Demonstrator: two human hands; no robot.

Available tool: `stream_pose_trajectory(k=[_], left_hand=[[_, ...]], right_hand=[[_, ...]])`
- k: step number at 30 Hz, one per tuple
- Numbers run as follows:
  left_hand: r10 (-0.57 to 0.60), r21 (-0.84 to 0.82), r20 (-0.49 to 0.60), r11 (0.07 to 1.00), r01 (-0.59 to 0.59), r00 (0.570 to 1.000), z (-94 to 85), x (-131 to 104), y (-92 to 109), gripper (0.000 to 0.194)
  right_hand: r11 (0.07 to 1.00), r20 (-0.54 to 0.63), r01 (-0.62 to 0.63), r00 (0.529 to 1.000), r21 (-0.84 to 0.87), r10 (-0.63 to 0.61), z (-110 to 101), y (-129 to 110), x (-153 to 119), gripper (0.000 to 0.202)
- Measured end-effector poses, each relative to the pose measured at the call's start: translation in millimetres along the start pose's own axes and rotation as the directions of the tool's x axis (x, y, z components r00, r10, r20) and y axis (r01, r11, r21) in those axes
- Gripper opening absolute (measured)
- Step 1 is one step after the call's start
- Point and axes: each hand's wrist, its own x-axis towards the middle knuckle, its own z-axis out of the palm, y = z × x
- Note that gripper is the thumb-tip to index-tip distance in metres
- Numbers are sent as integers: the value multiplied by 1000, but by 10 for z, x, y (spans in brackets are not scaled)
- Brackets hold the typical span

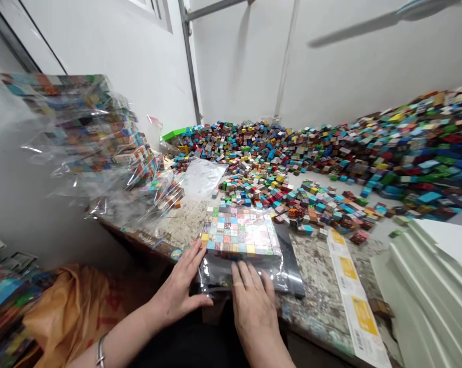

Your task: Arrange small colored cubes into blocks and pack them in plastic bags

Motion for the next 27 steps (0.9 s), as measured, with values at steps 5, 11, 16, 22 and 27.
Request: stream_pose_trajectory(k=[5,11,16,22,27], left_hand=[[-27,-207,-96,978,6,995,61,51,-49,54],[10,-238,-186,970,-55,982,166,204,-272,58],[4,-242,-202,969,-54,979,236,229,-420,68],[11,-255,-230,964,-71,973,284,216,-423,73],[-17,-257,-210,966,-39,978,279,205,-438,70]], right_hand=[[988,9,88,996,125,-90,53,-132,146,44],[945,18,113,992,308,-125,78,-400,527,42],[950,-23,58,998,306,-54,31,-211,489,46],[977,-156,-141,974,162,166,113,220,179,32],[971,-240,96,970,217,-42,-305,81,60,33]])
